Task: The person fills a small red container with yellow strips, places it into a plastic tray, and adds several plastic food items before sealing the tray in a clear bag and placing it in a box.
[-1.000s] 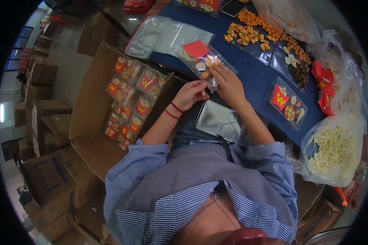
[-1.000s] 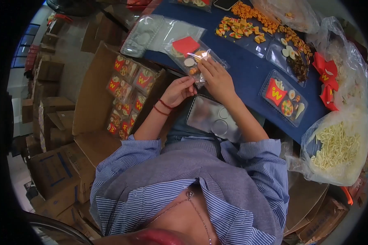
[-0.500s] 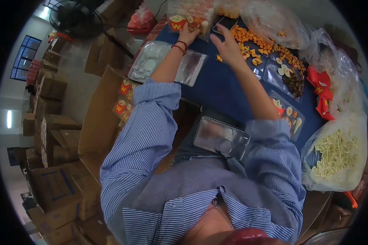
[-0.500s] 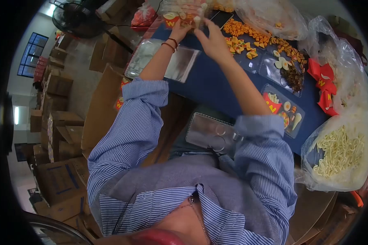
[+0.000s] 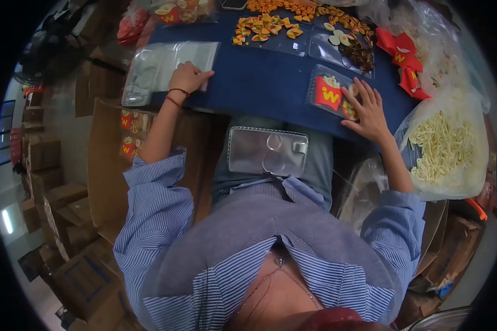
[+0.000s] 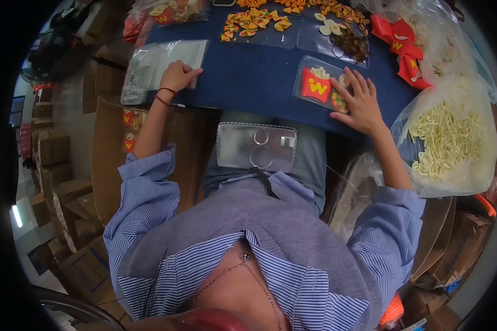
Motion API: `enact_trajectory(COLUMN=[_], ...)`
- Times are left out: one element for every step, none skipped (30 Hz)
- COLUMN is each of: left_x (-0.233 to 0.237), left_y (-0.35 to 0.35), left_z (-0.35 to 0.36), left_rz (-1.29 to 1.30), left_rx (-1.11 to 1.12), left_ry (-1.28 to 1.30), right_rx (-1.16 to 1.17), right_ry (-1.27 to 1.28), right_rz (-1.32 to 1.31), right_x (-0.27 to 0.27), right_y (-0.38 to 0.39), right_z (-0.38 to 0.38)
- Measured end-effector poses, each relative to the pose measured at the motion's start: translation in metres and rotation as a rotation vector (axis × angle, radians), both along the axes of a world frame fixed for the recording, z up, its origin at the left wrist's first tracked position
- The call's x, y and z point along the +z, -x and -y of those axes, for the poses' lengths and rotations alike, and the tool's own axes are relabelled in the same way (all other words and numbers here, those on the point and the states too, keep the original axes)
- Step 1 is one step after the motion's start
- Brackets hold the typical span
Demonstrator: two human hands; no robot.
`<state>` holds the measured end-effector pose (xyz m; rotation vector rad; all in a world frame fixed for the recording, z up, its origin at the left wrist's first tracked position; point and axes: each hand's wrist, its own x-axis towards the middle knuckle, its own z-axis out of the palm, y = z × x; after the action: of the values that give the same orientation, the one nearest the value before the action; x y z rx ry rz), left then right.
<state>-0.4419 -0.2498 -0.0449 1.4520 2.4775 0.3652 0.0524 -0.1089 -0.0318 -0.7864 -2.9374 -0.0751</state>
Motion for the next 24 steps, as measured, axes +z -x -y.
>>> enact_trajectory(left_x=[-0.006, -0.015, -0.026, -0.036, -0.041, -0.045, -0.047, -0.048, -0.047, -0.025, -0.003, -0.009, -0.022, -0.023, -0.022, -0.013, -0.008, -0.006, -0.007, -0.008, -0.011, -0.016, -0.018, -0.019], left_y=[0.001, 0.008, 0.016, 0.026, 0.032, 0.04, 0.048, 0.057, 0.06, 0.049, 0.039, 0.039, 0.042, 0.04, 0.041, 0.034, 0.03, 0.03, 0.032, 0.034, 0.038, 0.044, 0.046, 0.048], left_z=[0.009, 0.014, 0.015, 0.016, 0.017, 0.018, 0.021, 0.02, 0.02, 0.018, 0.012, 0.014, 0.017, 0.017, 0.015, 0.018, 0.022, 0.026, 0.028, 0.03, 0.031, 0.031, 0.032, 0.033], left_rz=[0.127, 0.122, 0.137, 0.151, 0.136, 0.317, 0.494, 0.629, 0.765, 0.294, -0.172, -0.182, -0.341, -0.499, -0.505, -0.227, 0.052, 0.054, 0.062, 0.069, 0.072, 0.098, 0.124, 0.128], left_rx=[0.048, 0.056, 0.061, 0.068, 0.084, 0.094, 0.109, 0.111, 0.115, -0.045, -0.202, -0.183, -0.287, -0.395, -0.391, -0.174, 0.044, 0.047, 0.125, 0.202, 0.203, 0.206, 0.209, 0.211], left_ry=[-0.026, -0.026, -0.143, -0.262, -0.267, -0.28, -0.292, -0.269, -0.248, -0.023, 0.21, 0.213, 0.067, -0.08, -0.078, -0.071, -0.061, -0.055, -0.07, -0.086, -0.08, -0.1, -0.121, -0.118], right_rx=[0.004, 0.012, 0.023, 0.028, 0.036, 0.049, 0.076, 0.058, 0.042, 0.072, 0.067, 0.055, 0.067, 0.1, 0.13, 0.134, 0.159, 0.183, 0.184, 0.224, 0.264, 0.264, 0.318, 0.372], right_ry=[-0.003, -0.009, -0.011, 0.038, 0.086, 0.092, 0.096, 0.109, 0.124, 0.132, 0.153, 0.171, 0.17, 0.171, 0.175, 0.178, 0.246, 0.314, 0.32, 0.351, 0.383, 0.389, 0.442, 0.493], right_rz=[0.003, -0.001, -0.009, -0.002, 0.004, -0.034, -0.05, -0.044, -0.035, -0.05, -0.055, -0.057, -0.064, -0.096, -0.126, -0.128, -0.131, -0.133, -0.131, -0.131, -0.13, -0.126, -0.12, -0.113], right_x=[-0.003, -0.004, -0.003, -0.001, 0.0, -0.003, -0.002, 0.001, 0.002, 0.001, 0.002, 0.003, 0.002, 0.001, -0.001, 0.001, 0.005, 0.01, 0.014, 0.019, 0.023, 0.027, 0.031, 0.031], right_y=[0.008, 0.018, 0.028, 0.038, 0.048, 0.058, 0.069, 0.082, 0.096, 0.111, 0.124, 0.135, 0.143, 0.15, 0.156, 0.161, 0.165, 0.169, 0.175, 0.182, 0.189, 0.2, 0.213, 0.228], right_z=[0.0, 0.002, 0.006, 0.009, 0.011, 0.013, 0.015, 0.019, 0.022, 0.026, 0.03, 0.032, 0.034, 0.035, 0.036, 0.038, 0.04, 0.041, 0.042, 0.042, 0.042, 0.04, 0.036, 0.032])
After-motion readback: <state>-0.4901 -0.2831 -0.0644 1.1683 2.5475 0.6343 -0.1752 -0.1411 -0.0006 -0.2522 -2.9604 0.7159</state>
